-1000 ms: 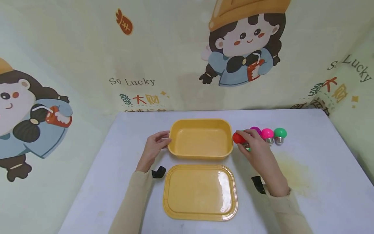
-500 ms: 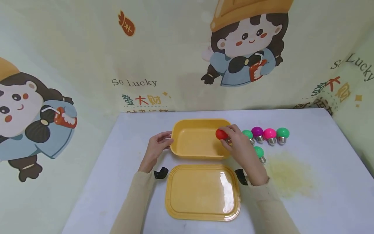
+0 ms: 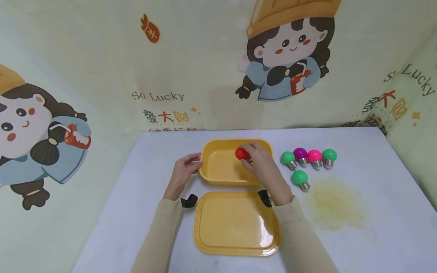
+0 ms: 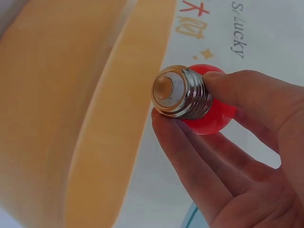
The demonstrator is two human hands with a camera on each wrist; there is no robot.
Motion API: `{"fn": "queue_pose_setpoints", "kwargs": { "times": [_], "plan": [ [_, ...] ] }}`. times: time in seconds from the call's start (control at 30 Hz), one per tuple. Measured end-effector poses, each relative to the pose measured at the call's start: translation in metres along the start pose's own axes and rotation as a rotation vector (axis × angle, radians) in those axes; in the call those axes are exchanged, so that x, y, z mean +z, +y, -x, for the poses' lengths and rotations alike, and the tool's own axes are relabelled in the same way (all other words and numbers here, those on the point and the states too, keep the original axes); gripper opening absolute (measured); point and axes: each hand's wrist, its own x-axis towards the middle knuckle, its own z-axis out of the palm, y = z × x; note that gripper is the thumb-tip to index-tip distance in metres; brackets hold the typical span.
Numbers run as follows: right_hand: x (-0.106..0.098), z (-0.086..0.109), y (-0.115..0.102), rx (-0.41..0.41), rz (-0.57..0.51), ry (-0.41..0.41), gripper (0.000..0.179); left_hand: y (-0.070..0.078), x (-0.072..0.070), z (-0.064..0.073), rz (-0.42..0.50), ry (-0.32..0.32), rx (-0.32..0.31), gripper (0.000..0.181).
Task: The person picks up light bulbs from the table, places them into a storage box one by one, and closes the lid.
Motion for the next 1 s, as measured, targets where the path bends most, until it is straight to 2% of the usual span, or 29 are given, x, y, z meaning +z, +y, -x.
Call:
{"fn": "queue_pose_setpoints", "kwargs": {
  "times": [0.37,0.63,1.0],
  "plan": [
    [0.016,-0.015,-0.008,-0.004,0.020,-0.022,0.044,-0.001,-0.001,0.000,0.035,-0.012,0.015,0.036],
    [0.024,-0.033,-0.018,0.011,0.030,-0.095,0.043,-0.001,0.000,-0.002,0.026,-0.010,0.012,0.036],
    [0.038,-0.055,-0.022,0.005,0.044,-0.152,0.037,0.000,0.000,-0.001,-0.004,0.006,-0.023,0.036]
  ]
}}
